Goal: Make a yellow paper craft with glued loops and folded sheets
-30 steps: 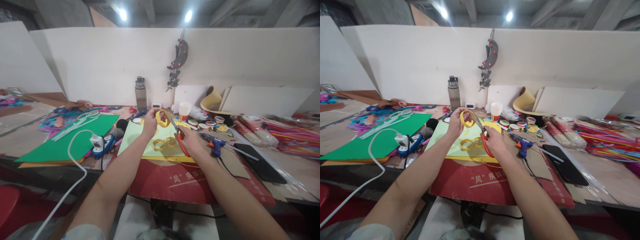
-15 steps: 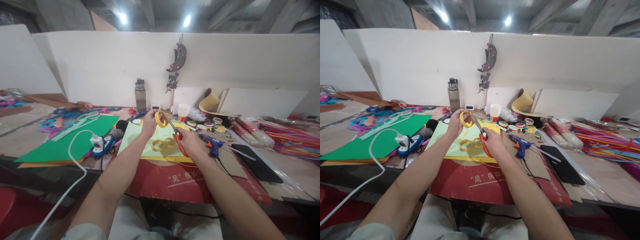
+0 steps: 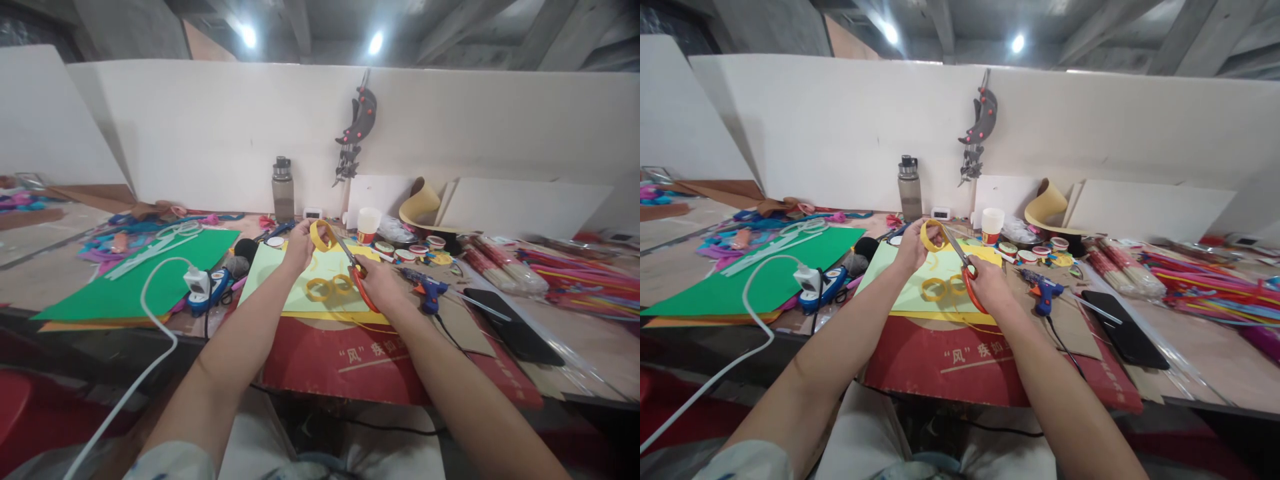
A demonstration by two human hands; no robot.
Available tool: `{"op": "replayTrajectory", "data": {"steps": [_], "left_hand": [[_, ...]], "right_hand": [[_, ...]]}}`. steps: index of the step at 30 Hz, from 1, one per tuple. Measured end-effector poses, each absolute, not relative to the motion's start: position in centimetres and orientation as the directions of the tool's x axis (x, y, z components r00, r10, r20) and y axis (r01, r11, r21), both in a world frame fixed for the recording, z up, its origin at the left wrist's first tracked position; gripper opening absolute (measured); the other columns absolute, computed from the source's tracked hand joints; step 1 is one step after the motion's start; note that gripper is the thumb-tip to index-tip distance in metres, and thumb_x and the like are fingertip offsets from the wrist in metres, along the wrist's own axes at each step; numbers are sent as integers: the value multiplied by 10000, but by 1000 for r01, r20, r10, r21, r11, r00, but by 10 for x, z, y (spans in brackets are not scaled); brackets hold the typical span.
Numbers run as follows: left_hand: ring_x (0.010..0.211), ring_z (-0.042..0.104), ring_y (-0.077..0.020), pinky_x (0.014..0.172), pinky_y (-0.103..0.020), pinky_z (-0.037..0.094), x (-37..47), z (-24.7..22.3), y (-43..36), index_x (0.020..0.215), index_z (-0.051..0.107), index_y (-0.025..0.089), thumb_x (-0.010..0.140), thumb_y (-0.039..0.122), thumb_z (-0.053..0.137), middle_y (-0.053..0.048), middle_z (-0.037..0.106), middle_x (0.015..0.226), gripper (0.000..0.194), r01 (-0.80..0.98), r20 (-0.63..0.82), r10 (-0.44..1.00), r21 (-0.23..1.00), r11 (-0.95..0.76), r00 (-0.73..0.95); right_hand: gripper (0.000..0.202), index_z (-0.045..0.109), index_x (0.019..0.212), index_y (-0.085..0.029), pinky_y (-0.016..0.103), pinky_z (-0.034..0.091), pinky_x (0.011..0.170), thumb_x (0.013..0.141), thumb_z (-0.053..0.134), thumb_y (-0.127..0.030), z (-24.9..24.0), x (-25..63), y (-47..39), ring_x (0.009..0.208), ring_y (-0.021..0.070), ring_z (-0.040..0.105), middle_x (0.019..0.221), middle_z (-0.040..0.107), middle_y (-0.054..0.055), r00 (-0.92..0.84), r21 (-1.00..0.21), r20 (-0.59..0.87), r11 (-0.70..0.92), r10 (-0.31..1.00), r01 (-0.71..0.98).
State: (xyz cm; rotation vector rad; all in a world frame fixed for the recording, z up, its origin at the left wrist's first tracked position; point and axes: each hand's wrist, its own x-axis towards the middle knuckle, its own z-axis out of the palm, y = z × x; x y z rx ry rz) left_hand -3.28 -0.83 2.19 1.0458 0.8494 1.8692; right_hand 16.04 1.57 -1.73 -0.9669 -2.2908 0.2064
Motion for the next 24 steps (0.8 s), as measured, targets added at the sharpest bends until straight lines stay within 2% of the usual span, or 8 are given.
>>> {"op": "replayTrajectory", "data": {"steps": [4, 9, 12, 24], "left_hand": [[501, 557, -79, 520, -208, 438, -36, 23, -7, 823, 562, 155, 668, 263, 790, 32, 609, 620, 296, -283, 371, 860, 833, -475, -350], [497, 561, -79, 503, -210, 435, -37, 20, -5, 809, 589, 144, 620, 255, 799, 27, 632, 646, 303, -283, 405, 870, 832, -478, -281], [496, 569, -90, 500, -220, 440, -34, 18, -6, 803, 588, 144, 583, 238, 809, 26, 637, 654, 326, -281, 399, 888, 846, -453, -229], [505, 568, -80, 515, -210, 441, -33, 21, -11, 797, 570, 157, 625, 270, 810, 30, 624, 660, 316, -318, 369, 914, 858, -404, -166]], "right_hand": [[219, 668, 1014, -230, 285, 458, 695, 877, 505, -278, -15, 161, 15, 781, 209, 644, 848, 722, 63, -538, -384, 489, 723, 687, 574], [306, 630, 1128, -177, 310, 465, 762, 872, 518, -302, -17, 161, 19, 839, 220, 622, 948, 695, 97, -534, -390, 549, 762, 643, 517], [333, 615, 1162, -154, 316, 458, 756, 874, 514, -288, -20, 161, 23, 832, 226, 601, 938, 669, 108, -535, -370, 549, 761, 642, 533], [332, 620, 1171, -194, 313, 442, 746, 889, 499, -322, -21, 162, 21, 804, 216, 588, 914, 668, 80, -529, -383, 541, 751, 654, 537]]}}
